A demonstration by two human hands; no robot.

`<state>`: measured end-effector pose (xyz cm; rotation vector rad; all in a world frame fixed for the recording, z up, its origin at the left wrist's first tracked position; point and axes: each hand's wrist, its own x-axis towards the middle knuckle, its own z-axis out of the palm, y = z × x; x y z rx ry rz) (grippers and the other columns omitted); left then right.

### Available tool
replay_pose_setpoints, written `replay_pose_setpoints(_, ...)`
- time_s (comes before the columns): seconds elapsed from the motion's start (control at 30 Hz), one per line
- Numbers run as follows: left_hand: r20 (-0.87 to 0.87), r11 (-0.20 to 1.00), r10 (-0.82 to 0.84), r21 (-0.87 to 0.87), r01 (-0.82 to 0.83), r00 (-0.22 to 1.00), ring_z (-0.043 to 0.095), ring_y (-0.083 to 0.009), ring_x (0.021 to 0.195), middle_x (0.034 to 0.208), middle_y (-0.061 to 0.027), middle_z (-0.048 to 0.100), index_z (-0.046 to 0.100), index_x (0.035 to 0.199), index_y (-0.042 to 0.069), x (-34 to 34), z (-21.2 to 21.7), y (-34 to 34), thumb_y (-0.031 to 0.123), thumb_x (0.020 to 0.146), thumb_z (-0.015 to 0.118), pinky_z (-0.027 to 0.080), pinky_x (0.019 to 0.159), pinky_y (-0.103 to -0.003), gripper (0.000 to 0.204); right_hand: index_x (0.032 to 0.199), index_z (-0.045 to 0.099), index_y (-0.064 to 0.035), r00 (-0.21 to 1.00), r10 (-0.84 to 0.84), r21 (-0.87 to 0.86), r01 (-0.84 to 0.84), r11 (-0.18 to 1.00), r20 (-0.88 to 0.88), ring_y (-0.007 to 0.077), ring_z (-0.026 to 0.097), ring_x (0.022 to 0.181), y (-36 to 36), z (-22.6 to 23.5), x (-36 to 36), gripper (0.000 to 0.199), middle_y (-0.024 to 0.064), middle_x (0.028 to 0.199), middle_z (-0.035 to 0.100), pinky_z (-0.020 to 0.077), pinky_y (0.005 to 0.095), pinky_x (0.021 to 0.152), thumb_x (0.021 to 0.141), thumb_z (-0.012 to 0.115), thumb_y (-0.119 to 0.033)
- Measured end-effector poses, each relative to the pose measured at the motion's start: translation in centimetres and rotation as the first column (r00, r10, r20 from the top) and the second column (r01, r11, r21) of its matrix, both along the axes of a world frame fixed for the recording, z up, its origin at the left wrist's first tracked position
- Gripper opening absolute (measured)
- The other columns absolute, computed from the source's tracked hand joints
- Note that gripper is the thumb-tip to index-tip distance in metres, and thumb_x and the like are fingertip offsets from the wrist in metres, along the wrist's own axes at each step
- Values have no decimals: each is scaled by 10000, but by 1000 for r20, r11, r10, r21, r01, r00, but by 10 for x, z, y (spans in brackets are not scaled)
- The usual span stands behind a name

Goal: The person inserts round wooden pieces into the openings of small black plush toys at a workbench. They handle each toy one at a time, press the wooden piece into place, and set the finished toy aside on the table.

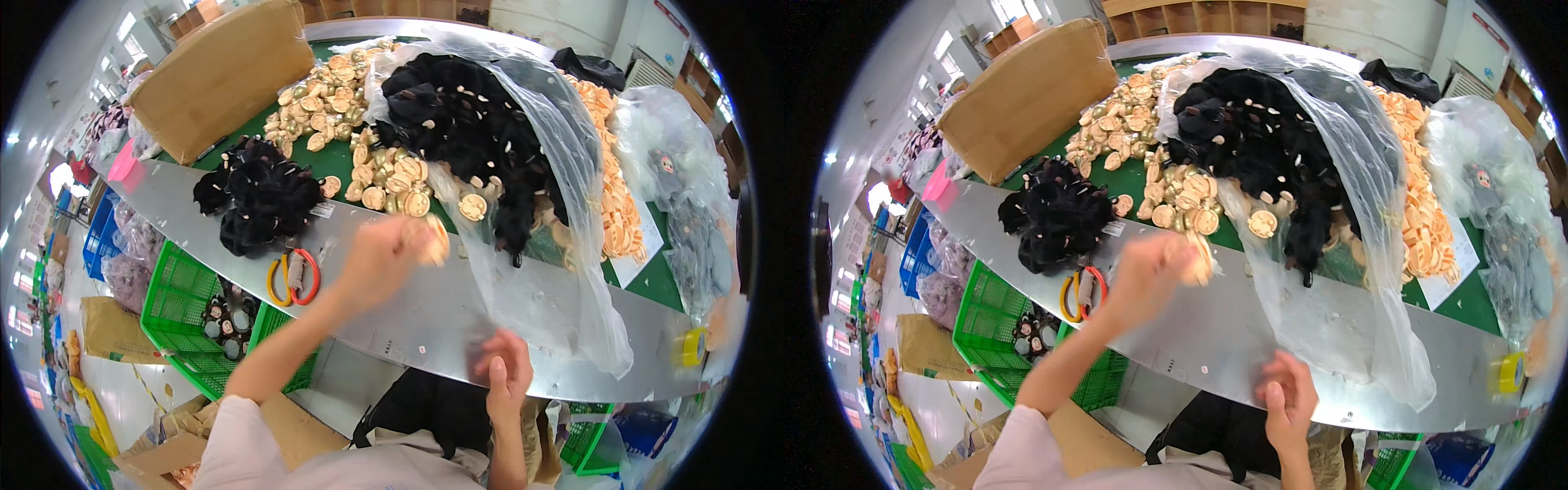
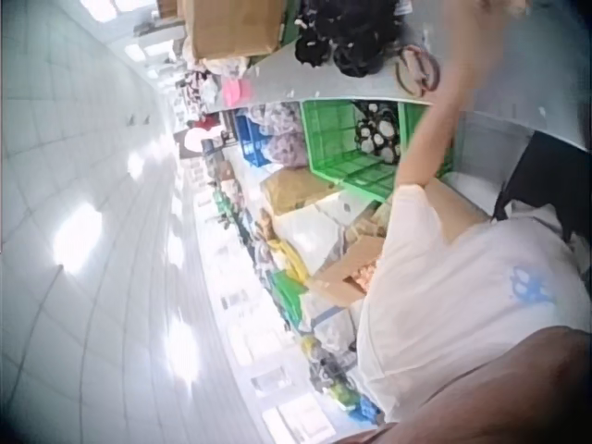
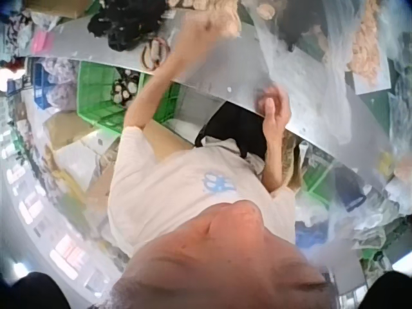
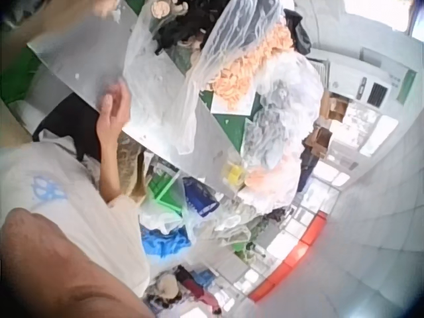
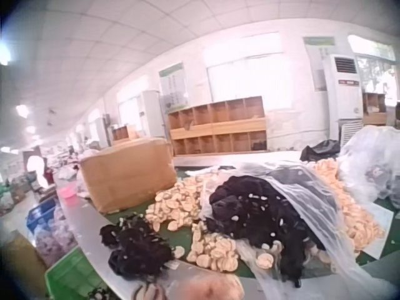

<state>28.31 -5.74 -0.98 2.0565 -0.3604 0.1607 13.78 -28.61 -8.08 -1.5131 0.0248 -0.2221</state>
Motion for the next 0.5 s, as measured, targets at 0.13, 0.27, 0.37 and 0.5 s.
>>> replay_pose_setpoints(0.13,156,988,-79,144,57,985,666,-330,726,862,-163,660,688,1146,5,-76,-32,-53,319,1065,415,522,676,-396,424,1372,458,11,979,194,201,-203,958,63,109,593,820,32,-1,17,434,74,1155,596,501,238,692,1020,556,-222)
replay_pose_setpoints(0.27,14,997,-22,-68,23,1000,657,-316,725,853,-162,653,610,1316,5,-105,-62,-53,334,1061,420,516,665,-372,457,1183,576,-1,982,182,-77,-178,981,52,90,594,847,36,18,32,286,52,1029,641,480,221,706,1000,604,-219)
replay_pose_setpoints(0.37,-64,997,15,-73,-20,998,630,-234,676,808,-124,645,592,1336,9,-119,-52,-40,352,1048,463,502,652,-322,465,1084,624,6,969,249,-76,-249,965,-15,112,632,752,11,22,55,234,59,962,660,503,249,632,967,645,-195)
replay_pose_setpoints(0.5,-215,972,25,-224,-74,976,576,-123,669,784,-60,637,598,1317,13,-144,-47,-12,321,1022,528,477,646,-266,432,1101,638,-42,995,-46,-268,67,961,84,182,671,693,-23,41,133,202,95,940,675,525,294,604,915,561,-35)
